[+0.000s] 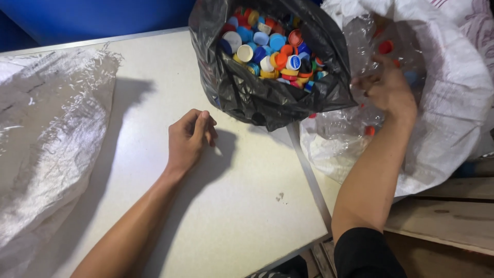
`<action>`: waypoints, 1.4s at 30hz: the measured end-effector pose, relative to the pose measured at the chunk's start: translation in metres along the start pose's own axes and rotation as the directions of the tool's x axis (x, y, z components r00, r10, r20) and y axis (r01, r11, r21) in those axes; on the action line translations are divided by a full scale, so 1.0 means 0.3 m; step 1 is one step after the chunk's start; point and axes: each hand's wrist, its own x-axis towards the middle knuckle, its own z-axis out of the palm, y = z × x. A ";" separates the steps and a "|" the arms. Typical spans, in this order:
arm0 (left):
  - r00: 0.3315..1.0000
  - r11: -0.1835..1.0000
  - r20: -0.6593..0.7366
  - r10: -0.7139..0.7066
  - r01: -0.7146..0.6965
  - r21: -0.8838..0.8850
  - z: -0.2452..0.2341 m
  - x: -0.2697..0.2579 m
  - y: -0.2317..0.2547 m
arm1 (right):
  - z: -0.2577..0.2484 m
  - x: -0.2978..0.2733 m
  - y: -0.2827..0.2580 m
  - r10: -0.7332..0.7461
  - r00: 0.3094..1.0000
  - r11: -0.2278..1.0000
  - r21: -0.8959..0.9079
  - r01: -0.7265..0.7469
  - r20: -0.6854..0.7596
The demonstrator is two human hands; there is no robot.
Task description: The person repeatedly picks up clear plastic bottles from a white sack, removes the bottle caps by hand, and places the caps into a black bag. The empty bottles are then returned to the white sack. This process is repeated continuously throughout the video.
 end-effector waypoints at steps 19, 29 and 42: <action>0.998 0.997 0.002 0.070 -0.070 -0.028 -0.003 0.028 -0.017 | -0.168 -0.271 -0.139 -0.482 0.599 0.875 -0.309 0.373 -0.640; 0.875 0.877 -0.070 0.480 -0.480 0.012 -0.005 -0.027 0.040 | 0.130 -0.474 -0.707 -0.649 0.755 0.650 0.449 0.614 -0.093; 0.767 0.735 -0.035 0.640 -0.599 0.317 0.003 -0.011 0.005 | 0.251 -0.465 -0.798 -0.525 0.830 0.850 -0.063 0.523 -0.187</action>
